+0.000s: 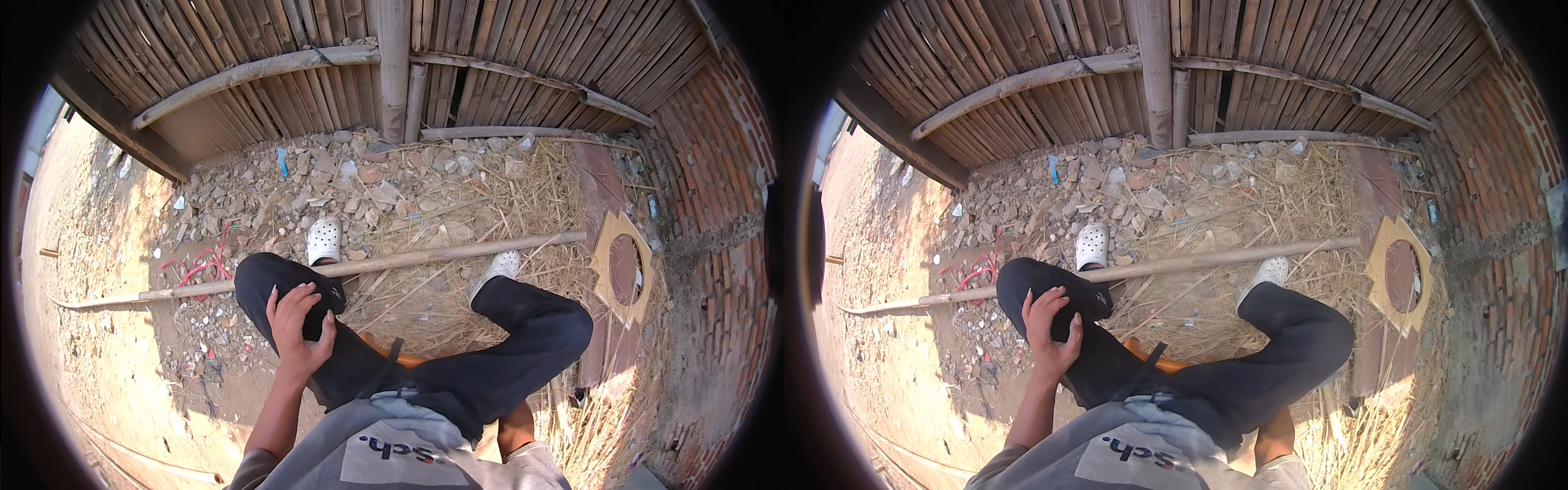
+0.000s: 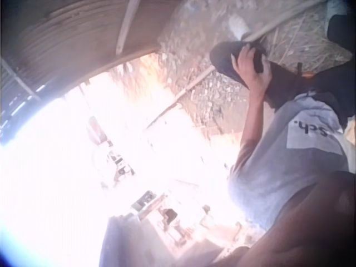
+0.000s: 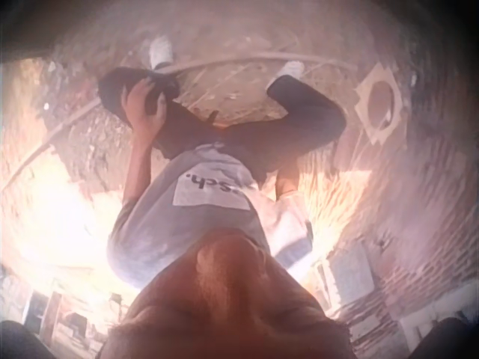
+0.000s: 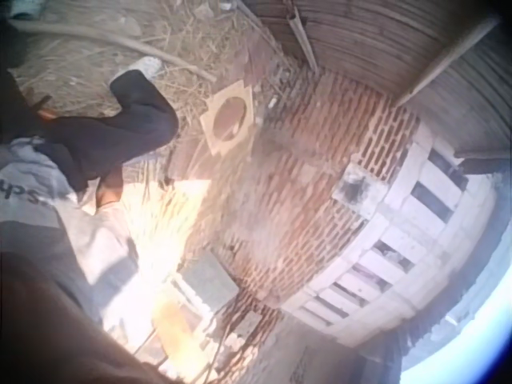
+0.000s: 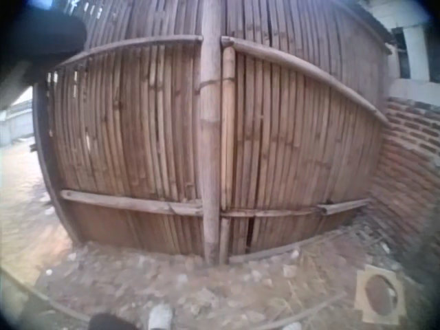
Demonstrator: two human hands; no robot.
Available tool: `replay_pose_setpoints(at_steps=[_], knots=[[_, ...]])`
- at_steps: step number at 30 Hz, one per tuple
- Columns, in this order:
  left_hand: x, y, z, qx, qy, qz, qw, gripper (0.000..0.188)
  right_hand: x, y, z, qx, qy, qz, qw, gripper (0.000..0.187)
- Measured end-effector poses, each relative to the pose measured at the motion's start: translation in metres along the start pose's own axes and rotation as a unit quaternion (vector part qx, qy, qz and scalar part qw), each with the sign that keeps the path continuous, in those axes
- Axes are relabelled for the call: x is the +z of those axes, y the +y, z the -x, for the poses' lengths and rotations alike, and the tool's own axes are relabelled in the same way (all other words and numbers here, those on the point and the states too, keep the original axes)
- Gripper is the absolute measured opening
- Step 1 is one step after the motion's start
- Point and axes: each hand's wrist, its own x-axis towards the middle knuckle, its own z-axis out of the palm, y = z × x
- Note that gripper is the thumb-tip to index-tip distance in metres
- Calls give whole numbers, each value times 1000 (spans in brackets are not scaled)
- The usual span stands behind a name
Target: The person sits on a small stool and uses a hand saw to cut a long wooden stick. They hold the stick with their left hand and saw with their right hand, pausing briefly to reposition the stick before continuing the cut.
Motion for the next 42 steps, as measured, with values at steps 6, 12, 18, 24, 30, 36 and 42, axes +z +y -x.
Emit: replay_pose_setpoints(at_steps=[6,12,18,24,30,36,42], knots=[[-58,-15,50,1,2,82,997,28,18,26,83,20,-62,63,996,49],[-45,-7,82,-9,-112,199,973,22,14,47,144,49,-109,130,984,48],[-45,-11,58,3,-129,216,968,22,-3,63,173,96,-135,164,972,47],[-66,7,27,14,-143,217,966,23,-35,69,163,119,-164,167,965,47],[-40,58,-13,36,15,198,979,24,-61,83,124,133,-180,148,963,46],[-8,49,-26,-13,141,167,976,21,-66,95,75,142,-204,153,956,45],[0,-2,-39,-103,235,144,956,26,-54,63,10,120,-207,162,957,44]])
